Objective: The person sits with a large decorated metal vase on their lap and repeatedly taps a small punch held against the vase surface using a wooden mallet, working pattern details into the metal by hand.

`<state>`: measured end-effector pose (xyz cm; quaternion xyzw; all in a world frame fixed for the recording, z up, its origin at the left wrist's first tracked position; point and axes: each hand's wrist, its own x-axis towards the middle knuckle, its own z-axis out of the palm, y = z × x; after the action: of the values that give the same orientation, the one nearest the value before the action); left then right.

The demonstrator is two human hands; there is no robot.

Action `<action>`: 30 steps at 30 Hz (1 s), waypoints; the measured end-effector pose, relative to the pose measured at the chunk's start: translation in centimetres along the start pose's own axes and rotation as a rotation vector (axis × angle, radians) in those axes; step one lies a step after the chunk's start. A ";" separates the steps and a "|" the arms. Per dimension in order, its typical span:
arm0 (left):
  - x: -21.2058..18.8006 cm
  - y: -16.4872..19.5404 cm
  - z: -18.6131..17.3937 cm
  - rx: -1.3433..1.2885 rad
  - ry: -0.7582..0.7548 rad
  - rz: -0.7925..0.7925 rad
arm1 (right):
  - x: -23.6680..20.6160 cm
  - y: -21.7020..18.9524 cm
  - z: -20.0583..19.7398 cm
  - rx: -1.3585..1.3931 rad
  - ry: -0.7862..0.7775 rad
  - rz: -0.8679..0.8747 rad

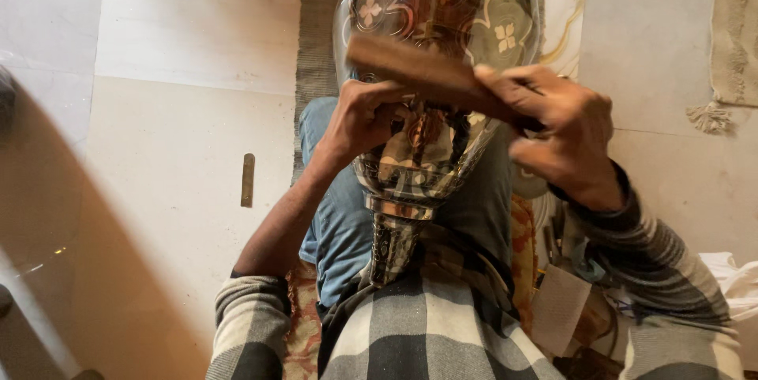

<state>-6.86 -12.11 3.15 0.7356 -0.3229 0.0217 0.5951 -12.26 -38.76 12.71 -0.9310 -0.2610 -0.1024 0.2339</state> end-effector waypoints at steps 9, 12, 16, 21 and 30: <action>0.2 0.0 0.0 0.111 -0.105 0.076 | -2.0 -3.0 -0.3 0.406 0.369 0.251; -0.1 -0.7 0.6 0.091 -0.137 0.039 | -2.7 -3.7 -0.8 0.033 -0.033 0.262; -0.4 -1.6 1.4 0.026 -0.186 0.056 | -3.8 -5.0 -0.3 0.390 0.325 0.277; 0.5 -1.7 0.2 0.078 -0.270 0.104 | -6.6 -5.2 0.6 0.395 0.246 0.552; 3.4 -2.4 -0.9 0.072 -0.508 0.286 | -12.2 -4.6 5.0 0.094 0.406 0.387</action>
<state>-2.66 -12.60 2.81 0.6850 -0.5612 -0.0681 0.4595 -24.62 -38.20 6.28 -0.9121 -0.0307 -0.2279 0.3394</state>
